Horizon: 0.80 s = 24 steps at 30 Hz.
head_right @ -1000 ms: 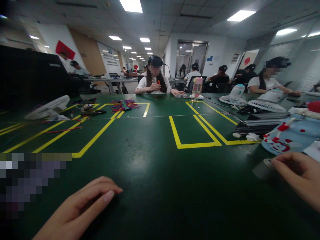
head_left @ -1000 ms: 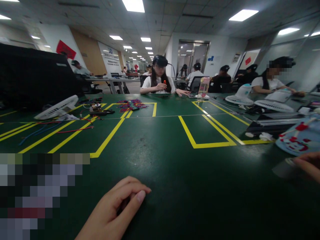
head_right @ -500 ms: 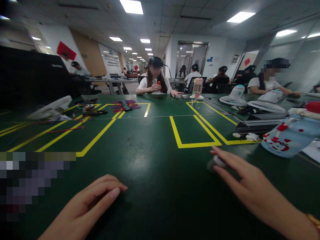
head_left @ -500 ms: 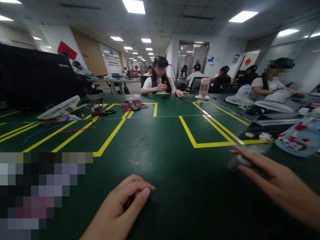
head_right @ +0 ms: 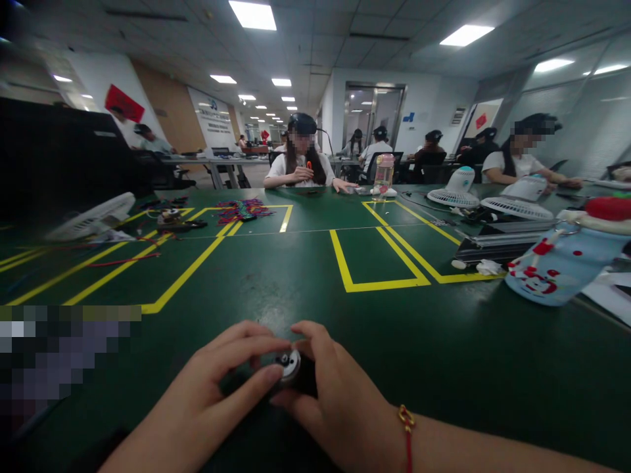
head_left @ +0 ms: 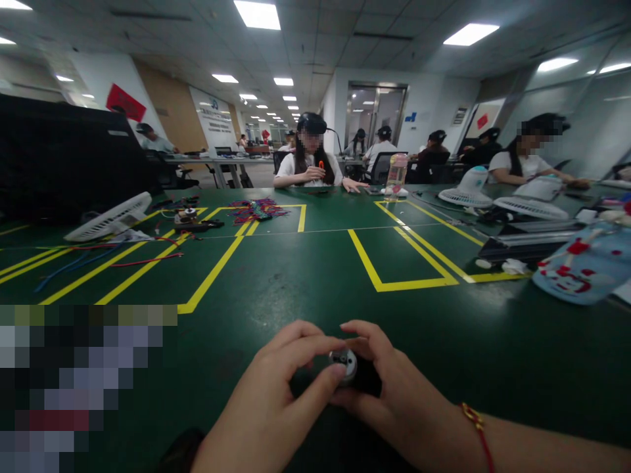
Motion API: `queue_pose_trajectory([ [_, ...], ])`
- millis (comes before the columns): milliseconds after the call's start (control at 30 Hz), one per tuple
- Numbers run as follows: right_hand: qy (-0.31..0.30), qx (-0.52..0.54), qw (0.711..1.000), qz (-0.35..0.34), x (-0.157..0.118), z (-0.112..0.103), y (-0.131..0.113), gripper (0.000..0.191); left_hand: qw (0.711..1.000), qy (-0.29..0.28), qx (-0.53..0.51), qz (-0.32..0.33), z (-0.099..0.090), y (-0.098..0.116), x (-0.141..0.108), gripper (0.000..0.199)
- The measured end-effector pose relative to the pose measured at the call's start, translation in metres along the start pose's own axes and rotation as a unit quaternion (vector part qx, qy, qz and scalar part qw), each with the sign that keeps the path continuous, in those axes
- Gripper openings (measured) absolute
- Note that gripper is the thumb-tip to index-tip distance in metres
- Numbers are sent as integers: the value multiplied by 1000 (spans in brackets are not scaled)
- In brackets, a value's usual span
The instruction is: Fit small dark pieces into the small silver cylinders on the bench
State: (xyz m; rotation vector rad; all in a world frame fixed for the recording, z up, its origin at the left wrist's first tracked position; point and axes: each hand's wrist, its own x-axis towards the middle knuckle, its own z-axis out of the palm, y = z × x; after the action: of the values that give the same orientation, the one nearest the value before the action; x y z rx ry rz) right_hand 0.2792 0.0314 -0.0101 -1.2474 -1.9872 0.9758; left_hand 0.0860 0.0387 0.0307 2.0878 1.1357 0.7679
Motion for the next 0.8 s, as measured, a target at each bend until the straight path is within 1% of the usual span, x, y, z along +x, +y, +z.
queue_pose_trajectory([
  [67,1,14,1000,-7,1,0,-3,60,1000,20,-16,14,2,6,7,18],
  [133,7,7,1000,-14,1,-1,-7,55,998,49,-22,14,0,6,8,17],
  [200,6,-16,1000,-16,1,-3,-11,41,997,74,-16,1,-5,1,6,16],
  [233,6,-27,999,-16,1,-3,-13,34,997,78,-7,-7,-7,-3,4,16],
  [267,11,-36,999,-16,1,-3,-14,29,997,75,6,-15,-8,-8,3,16],
  [333,28,-47,998,-18,0,-3,-16,26,998,43,52,-20,-7,-20,0,17],
  [433,42,-50,998,-14,0,-1,-16,28,991,-15,133,-10,1,-34,-2,21],
  [500,46,-52,998,-8,-2,-3,-14,32,988,-28,152,-7,5,-39,-4,25],
  [533,55,-59,997,-5,-4,-8,-12,36,989,-24,145,-11,6,-40,-5,27],
  [600,88,-97,991,4,-12,-25,-5,44,993,-6,111,-28,3,-39,-7,29],
  [667,143,-160,977,17,-27,-53,10,46,996,16,68,-51,-2,-38,-10,28],
  [733,210,-227,949,53,-50,-91,33,46,996,43,33,-73,-7,-38,-12,26],
  [800,268,-288,912,120,-79,-131,64,49,993,67,15,-94,-10,-39,-13,25],
])
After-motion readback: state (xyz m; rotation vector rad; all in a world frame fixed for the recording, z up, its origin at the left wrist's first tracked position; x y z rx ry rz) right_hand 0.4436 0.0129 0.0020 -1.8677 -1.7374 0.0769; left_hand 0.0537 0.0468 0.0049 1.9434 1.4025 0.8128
